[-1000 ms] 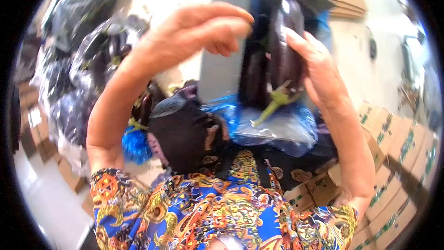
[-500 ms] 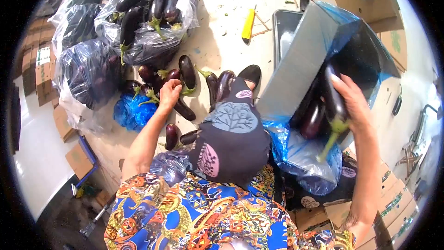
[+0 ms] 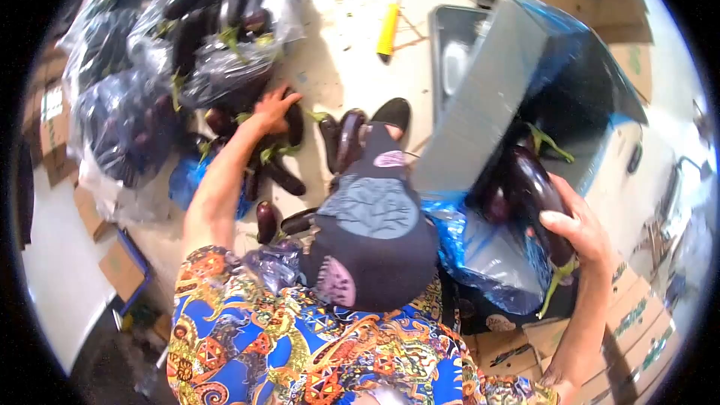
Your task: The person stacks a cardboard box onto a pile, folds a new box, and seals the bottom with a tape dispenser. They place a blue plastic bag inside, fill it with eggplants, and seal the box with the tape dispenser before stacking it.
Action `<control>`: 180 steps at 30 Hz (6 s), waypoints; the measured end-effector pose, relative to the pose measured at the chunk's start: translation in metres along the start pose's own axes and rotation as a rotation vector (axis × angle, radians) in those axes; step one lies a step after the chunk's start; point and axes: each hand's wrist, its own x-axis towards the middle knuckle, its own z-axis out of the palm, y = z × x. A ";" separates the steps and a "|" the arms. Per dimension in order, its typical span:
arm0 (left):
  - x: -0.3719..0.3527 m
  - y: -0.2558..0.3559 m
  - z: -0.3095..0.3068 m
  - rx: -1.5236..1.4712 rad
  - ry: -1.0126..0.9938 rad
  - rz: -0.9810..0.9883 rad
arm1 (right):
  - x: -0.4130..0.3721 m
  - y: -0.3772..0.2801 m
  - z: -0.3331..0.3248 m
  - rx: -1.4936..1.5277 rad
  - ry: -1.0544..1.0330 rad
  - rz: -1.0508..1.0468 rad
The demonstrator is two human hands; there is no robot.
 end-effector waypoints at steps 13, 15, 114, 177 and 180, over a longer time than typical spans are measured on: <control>-0.091 -0.024 -0.104 0.029 0.464 0.278 | -0.007 0.046 -0.020 0.503 0.282 -0.021; -0.137 -0.005 -0.162 -0.335 0.348 0.028 | -0.001 0.046 -0.018 0.472 0.231 -0.053; -0.024 0.122 -0.017 -0.452 0.747 0.209 | 0.120 0.029 -0.027 0.068 0.572 -0.306; -0.118 0.416 -0.147 -0.717 0.031 0.789 | 0.016 0.047 -0.049 -0.345 0.830 -0.476; -0.125 0.424 -0.134 -1.168 -0.254 0.633 | 0.015 0.045 -0.054 -0.274 0.814 -0.468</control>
